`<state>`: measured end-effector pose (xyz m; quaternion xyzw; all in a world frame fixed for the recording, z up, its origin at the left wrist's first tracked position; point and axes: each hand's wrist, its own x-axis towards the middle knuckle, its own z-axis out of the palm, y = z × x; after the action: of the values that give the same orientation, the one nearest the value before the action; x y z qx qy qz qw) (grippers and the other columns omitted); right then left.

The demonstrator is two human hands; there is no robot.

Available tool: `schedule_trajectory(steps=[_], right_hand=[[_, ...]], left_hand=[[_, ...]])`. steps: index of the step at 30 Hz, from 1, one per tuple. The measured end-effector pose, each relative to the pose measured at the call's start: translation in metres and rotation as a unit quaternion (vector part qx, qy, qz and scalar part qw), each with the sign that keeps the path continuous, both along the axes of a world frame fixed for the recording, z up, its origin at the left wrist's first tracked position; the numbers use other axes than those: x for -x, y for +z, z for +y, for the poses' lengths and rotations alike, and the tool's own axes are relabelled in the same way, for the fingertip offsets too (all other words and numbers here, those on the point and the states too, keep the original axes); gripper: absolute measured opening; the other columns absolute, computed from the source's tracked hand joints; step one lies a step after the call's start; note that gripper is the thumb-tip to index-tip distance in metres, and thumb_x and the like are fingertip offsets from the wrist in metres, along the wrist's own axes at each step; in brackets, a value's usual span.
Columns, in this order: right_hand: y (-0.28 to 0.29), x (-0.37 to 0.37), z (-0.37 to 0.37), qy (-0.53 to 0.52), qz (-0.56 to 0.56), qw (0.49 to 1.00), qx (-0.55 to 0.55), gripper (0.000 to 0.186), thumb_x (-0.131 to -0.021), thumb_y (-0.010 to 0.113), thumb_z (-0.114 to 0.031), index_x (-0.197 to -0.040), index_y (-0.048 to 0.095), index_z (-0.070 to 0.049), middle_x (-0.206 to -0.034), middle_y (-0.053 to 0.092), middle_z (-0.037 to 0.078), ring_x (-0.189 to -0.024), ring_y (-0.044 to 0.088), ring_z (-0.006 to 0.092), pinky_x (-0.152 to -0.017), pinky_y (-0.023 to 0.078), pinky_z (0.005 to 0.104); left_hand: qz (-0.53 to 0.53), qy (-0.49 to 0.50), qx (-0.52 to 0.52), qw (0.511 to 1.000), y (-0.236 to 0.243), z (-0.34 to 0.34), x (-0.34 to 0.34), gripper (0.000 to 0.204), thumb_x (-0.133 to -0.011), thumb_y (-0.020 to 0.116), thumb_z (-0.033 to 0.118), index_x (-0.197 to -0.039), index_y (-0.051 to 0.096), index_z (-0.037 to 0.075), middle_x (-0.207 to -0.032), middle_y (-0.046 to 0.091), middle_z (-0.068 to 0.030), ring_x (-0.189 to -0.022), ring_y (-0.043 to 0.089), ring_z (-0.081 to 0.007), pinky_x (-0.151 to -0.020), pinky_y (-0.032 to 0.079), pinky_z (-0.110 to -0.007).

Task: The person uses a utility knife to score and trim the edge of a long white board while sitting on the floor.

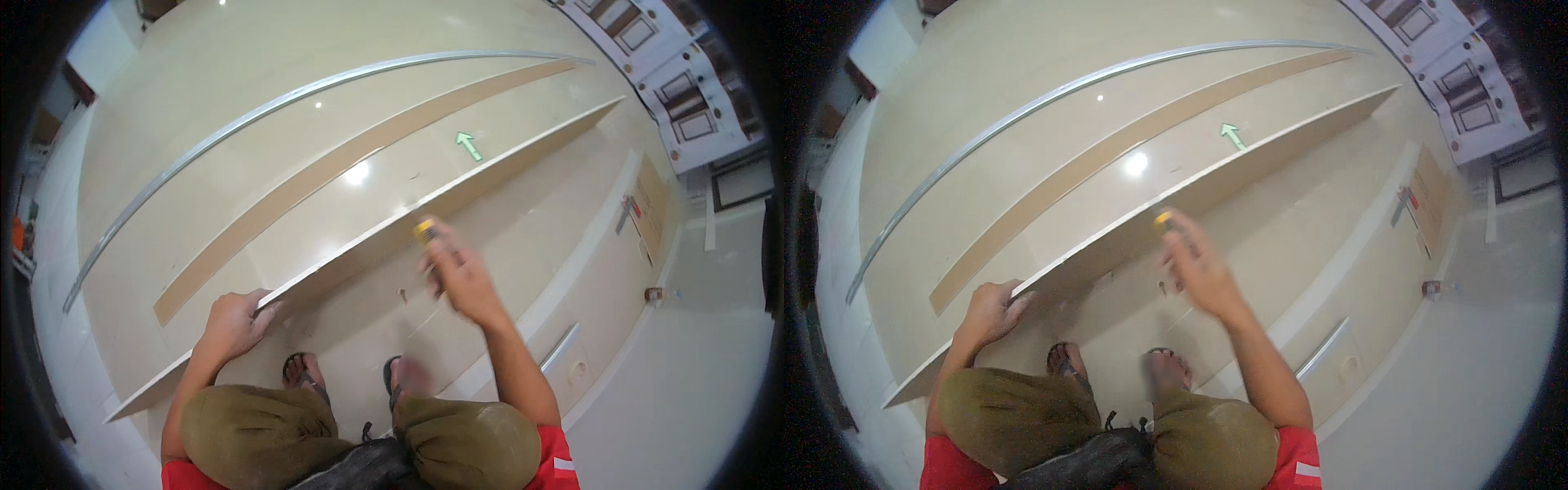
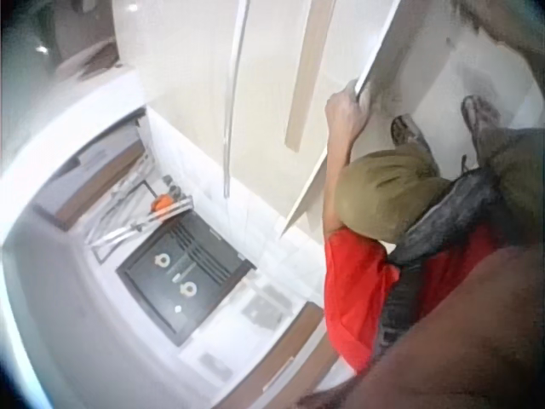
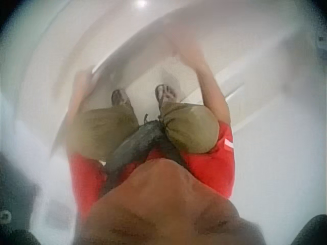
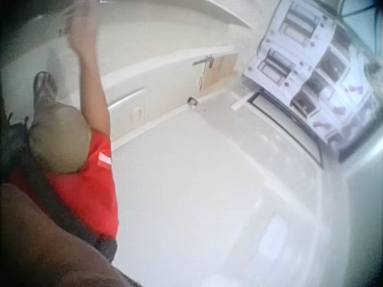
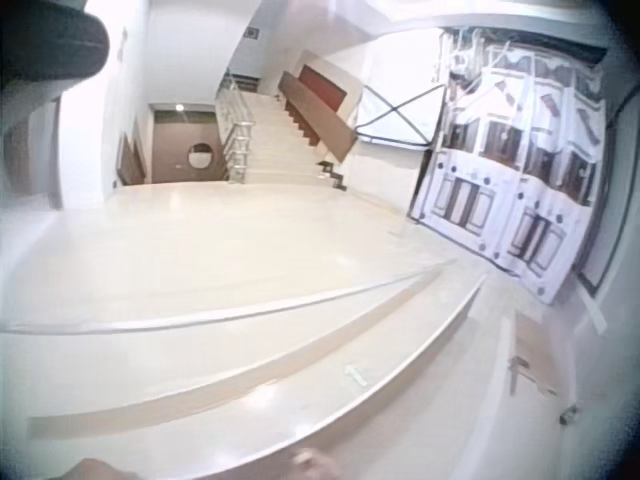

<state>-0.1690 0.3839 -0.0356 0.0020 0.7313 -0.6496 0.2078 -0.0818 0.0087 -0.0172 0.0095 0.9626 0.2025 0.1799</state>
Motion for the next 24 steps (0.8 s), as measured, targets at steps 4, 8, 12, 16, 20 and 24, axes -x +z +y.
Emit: schedule_trajectory(steps=[4, 8, 12, 16, 20, 24], right_hand=[[0.000, 0.069, 0.088, -0.194, 0.019, 0.981, 0.000, 0.052, -0.115, 0.049, -0.042, -0.159, 0.053, -0.013, -0.095, 0.070, 0.006, -0.062, 0.057, 0.0084, -0.058, 0.051, 0.0263], [0.004, 0.122, 0.139, -0.242, 0.058, 0.966, -0.069, 0.054, -0.115, 0.047, -0.045, -0.158, 0.054, -0.012, -0.096, 0.070, 0.008, -0.061, 0.058, 0.0095, -0.057, 0.051, 0.0266], [0.011, 0.148, 0.155, -0.200, 0.097, 0.965, -0.140, 0.052, -0.115, 0.046, -0.044, -0.155, 0.057, -0.012, -0.095, 0.070, 0.008, -0.061, 0.058, 0.0092, -0.057, 0.052, 0.0280], [0.010, 0.155, 0.158, -0.176, 0.109, 0.965, -0.162, 0.053, -0.116, 0.046, -0.045, -0.154, 0.058, -0.009, -0.092, 0.069, 0.007, -0.061, 0.058, 0.0101, -0.056, 0.051, 0.0287], [0.005, 0.163, 0.177, -0.184, 0.142, 0.949, -0.215, 0.052, -0.116, 0.046, -0.046, -0.139, 0.068, -0.006, -0.086, 0.069, 0.009, -0.061, 0.060, 0.0122, -0.057, 0.052, 0.0329], [-0.004, 0.173, 0.191, -0.149, 0.157, 0.892, -0.397, 0.056, -0.115, 0.045, -0.045, -0.104, 0.072, 0.002, -0.084, 0.070, 0.024, -0.074, 0.068, 0.0365, -0.072, 0.053, 0.0489]], left_hand=[[0.023, -0.036, -0.065, 0.997, -0.001, 0.024, 0.033, 0.039, -0.100, 0.071, 0.032, -0.126, 0.073, 0.003, -0.087, 0.074, -0.0276, -0.081, 0.074, -0.0441, -0.077, 0.057, -0.050], [0.004, -0.062, -0.119, 0.991, -0.006, 0.049, 0.075, 0.044, -0.102, 0.069, 0.031, -0.134, 0.069, 0.002, -0.099, 0.075, -0.0292, -0.089, 0.076, -0.0425, -0.083, 0.057, -0.050], [-0.010, -0.052, -0.145, 0.988, -0.012, 0.057, 0.076, 0.045, -0.104, 0.066, 0.027, -0.143, 0.064, 0.005, -0.112, 0.076, -0.0277, -0.098, 0.076, -0.0414, -0.090, 0.058, -0.047], [-0.051, -0.052, -0.173, 0.982, -0.007, 0.065, 0.066, 0.046, -0.104, 0.064, 0.021, -0.149, 0.061, 0.010, -0.114, 0.076, -0.0268, -0.103, 0.075, -0.0419, -0.093, 0.057, -0.048], [-0.070, -0.044, -0.097, 0.992, 0.003, 0.077, 0.063, 0.048, -0.105, 0.062, 0.023, -0.153, 0.059, 0.017, -0.094, 0.074, -0.0275, -0.089, 0.071, -0.0474, -0.084, 0.056, -0.052], [-0.032, -0.059, -0.078, 0.995, -0.007, 0.077, 0.062, 0.047, -0.105, 0.064, 0.025, -0.150, 0.061, 0.018, -0.083, 0.072, -0.0258, -0.080, 0.070, -0.0478, -0.078, 0.055, -0.055]])
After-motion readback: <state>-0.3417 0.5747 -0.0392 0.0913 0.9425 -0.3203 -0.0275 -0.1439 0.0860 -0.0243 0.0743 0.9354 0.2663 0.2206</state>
